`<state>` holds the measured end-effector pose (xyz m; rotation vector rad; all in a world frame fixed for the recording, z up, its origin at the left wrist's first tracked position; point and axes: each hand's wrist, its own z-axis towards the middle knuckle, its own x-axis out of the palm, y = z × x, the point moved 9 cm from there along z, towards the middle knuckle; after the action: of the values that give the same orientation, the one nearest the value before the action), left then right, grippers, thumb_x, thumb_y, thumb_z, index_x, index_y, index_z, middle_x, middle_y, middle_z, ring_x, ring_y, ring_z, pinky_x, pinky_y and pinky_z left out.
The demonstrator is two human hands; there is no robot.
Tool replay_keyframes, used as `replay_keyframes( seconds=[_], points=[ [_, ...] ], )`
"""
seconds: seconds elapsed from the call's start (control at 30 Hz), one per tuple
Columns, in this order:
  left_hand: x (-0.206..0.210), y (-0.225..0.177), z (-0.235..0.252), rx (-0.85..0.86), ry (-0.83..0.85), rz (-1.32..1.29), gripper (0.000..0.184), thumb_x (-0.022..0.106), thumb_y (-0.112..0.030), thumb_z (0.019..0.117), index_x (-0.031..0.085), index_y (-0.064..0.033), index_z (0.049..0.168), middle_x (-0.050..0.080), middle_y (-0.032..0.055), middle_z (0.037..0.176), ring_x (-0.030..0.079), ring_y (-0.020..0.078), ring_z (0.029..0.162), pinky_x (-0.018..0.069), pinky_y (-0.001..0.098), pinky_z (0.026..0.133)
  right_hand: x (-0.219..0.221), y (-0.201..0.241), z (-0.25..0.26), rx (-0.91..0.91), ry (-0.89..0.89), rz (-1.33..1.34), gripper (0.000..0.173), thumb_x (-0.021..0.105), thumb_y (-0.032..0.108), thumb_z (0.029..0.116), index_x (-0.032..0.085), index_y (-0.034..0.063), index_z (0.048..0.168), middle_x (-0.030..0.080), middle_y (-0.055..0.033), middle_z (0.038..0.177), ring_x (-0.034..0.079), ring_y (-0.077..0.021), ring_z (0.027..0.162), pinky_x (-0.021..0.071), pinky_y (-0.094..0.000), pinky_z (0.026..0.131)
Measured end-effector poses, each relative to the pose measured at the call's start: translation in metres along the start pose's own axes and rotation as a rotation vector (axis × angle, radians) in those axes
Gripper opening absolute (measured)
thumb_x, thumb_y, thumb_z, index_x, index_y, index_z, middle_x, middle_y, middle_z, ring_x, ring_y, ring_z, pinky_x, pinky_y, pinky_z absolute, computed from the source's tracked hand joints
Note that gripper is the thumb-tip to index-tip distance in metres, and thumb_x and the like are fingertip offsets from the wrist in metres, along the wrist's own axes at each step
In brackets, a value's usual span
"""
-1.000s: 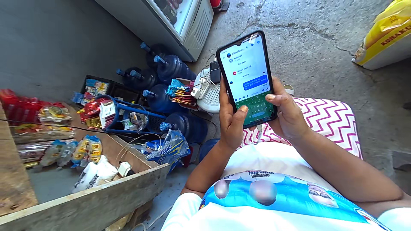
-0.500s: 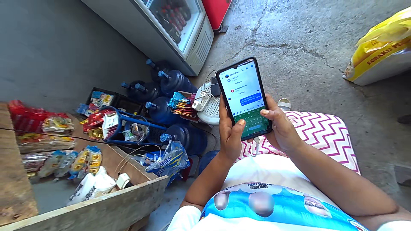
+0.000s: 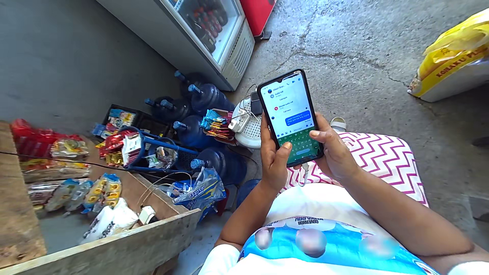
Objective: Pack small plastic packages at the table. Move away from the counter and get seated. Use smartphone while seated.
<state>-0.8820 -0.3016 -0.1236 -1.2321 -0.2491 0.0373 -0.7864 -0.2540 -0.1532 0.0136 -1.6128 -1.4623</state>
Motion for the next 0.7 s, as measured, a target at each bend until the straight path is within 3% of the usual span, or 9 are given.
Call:
replay_keyframes(
  seconds=[0.1,0.2,0.33,0.43,0.5,0.57,0.63,0.7],
  points=[
    [0.000,0.000,0.000,0.005,-0.009,0.002,0.068,0.046,-0.018,0.1019,0.013,-0.0264,0.161,0.054,-0.0032,0.139,0.066,0.0050,0.107,0.0602,0.0240,0.078,0.000,0.000,0.000,0.010,-0.011,-0.007,0.039,0.041,0.030,0.1046,0.044,0.0237,0.143,0.068,-0.0017,0.115,0.073,-0.0109,0.087,0.0628,-0.0270,0.058],
    [0.000,-0.001,0.000,0.011,0.007,-0.005,0.070,0.048,-0.021,0.1033,0.011,-0.0256,0.162,0.051,-0.0039,0.142,0.062,0.0043,0.114,0.0581,0.0246,0.087,0.000,0.001,0.000,0.009,-0.022,-0.019,0.041,0.039,0.028,0.1041,0.043,0.0232,0.145,0.067,-0.0020,0.116,0.073,-0.0111,0.088,0.0631,-0.0277,0.059],
    [0.002,-0.001,0.003,0.023,0.015,-0.001,0.070,0.045,-0.016,0.1014,0.012,-0.0257,0.162,0.051,-0.0024,0.142,0.063,0.0055,0.111,0.0594,0.0246,0.082,-0.001,0.003,0.000,0.005,-0.020,-0.025,0.041,0.038,0.026,0.1045,0.042,0.0237,0.145,0.067,-0.0020,0.117,0.073,-0.0111,0.089,0.0633,-0.0279,0.059],
    [-0.003,-0.001,-0.004,0.009,-0.001,0.036,0.069,0.045,-0.018,0.1026,0.012,-0.0244,0.163,0.050,-0.0017,0.145,0.062,0.0071,0.117,0.0578,0.0280,0.090,-0.002,-0.006,-0.002,0.029,-0.065,-0.059,0.044,0.045,0.032,0.1018,0.042,0.0261,0.145,0.068,0.0007,0.116,0.073,-0.0105,0.090,0.0635,-0.0285,0.063],
    [-0.006,-0.001,-0.004,0.055,-0.035,0.046,0.072,0.049,-0.019,0.1013,0.012,-0.0118,0.163,0.051,0.0045,0.149,0.061,0.0112,0.122,0.0554,0.0333,0.100,-0.006,-0.010,-0.001,0.060,-0.114,-0.115,0.057,0.051,0.036,0.0962,0.038,0.0214,0.149,0.068,0.0005,0.116,0.071,-0.0115,0.094,0.0626,-0.0322,0.073],
    [-0.001,0.000,0.004,0.104,-0.002,0.026,0.081,0.052,-0.023,0.1020,0.001,0.0027,0.159,0.046,0.0087,0.151,0.058,0.0100,0.126,0.0528,0.0318,0.105,-0.006,-0.001,0.004,0.026,-0.114,-0.135,0.062,0.049,0.031,0.0946,0.034,0.0064,0.149,0.067,-0.0037,0.116,0.071,-0.0130,0.096,0.0627,-0.0342,0.076],
    [-0.001,0.001,0.007,0.110,-0.022,-0.004,0.084,0.054,-0.024,0.1000,0.000,0.0044,0.157,0.049,0.0061,0.148,0.061,0.0080,0.122,0.0561,0.0289,0.100,-0.002,0.004,0.006,0.013,-0.087,-0.113,0.062,0.046,0.027,0.0959,0.031,0.0013,0.150,0.065,-0.0052,0.121,0.069,-0.0124,0.103,0.0606,-0.0345,0.085],
    [0.000,-0.001,0.008,0.108,-0.038,-0.004,0.084,0.052,-0.022,0.0976,-0.001,0.0047,0.157,0.050,0.0046,0.146,0.063,0.0058,0.119,0.0568,0.0266,0.097,0.001,0.008,0.005,0.016,-0.075,-0.105,0.059,0.044,0.025,0.0962,0.031,0.0027,0.149,0.065,-0.0039,0.119,0.069,-0.0118,0.101,0.0610,-0.0341,0.083]
  ],
)
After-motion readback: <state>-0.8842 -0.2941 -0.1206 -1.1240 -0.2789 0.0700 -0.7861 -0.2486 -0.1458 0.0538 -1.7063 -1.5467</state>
